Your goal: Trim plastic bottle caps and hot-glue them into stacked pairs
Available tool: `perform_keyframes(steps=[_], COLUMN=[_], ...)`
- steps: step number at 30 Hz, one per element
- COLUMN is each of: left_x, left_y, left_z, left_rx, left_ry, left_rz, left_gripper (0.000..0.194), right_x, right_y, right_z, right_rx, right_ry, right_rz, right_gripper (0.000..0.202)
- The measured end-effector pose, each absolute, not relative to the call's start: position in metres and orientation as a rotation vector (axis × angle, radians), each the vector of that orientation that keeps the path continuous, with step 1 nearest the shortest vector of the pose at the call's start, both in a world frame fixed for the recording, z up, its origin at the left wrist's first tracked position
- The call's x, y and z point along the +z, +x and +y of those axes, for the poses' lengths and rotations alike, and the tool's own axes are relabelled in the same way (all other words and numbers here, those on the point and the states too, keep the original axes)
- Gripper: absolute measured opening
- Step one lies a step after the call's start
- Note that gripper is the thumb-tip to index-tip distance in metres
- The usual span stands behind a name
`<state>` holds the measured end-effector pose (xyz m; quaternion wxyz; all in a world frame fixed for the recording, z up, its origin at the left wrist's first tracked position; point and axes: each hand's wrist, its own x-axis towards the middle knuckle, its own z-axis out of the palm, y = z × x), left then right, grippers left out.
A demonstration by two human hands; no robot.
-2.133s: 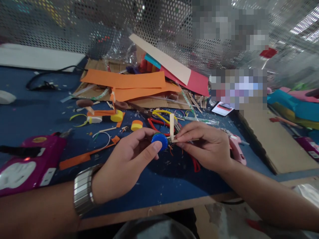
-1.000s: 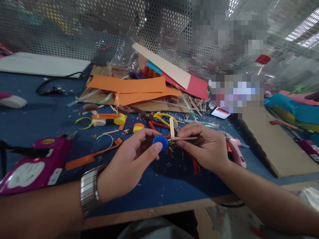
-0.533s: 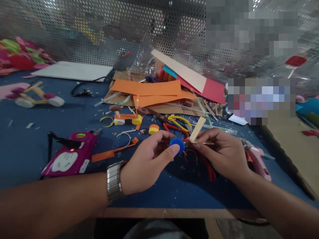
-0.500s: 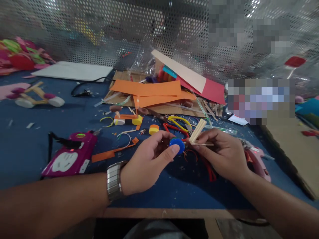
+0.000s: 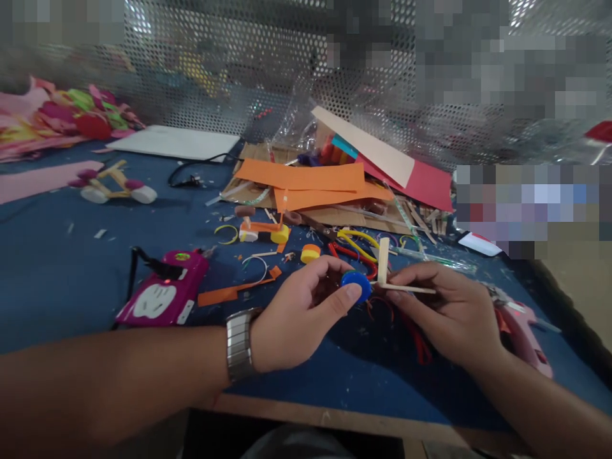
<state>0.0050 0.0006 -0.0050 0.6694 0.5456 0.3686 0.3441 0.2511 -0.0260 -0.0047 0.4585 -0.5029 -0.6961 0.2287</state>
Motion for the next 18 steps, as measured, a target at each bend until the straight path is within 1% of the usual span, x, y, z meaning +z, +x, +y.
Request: perform_keyframes(steps=[8, 18], left_x=[-0.0075, -0.0078], left_y=[0.0045, 0.0038], left_z=[0.0005, 0.0001], left_rx=[0.781, 0.772], left_ry=[1.193, 1.210], left_rz=[0.798, 0.818], left_gripper=[0.038, 0.039], right_x=[-0.0075, -0.0087], right_y=[0.2538, 0.2562], right_z=[-0.0280, -0.0263], right_rx=[0.519, 0.519], right_ry=[-1.248, -1.231], right_rz=[-1.789, -1.786], right_gripper=[0.021, 0.024])
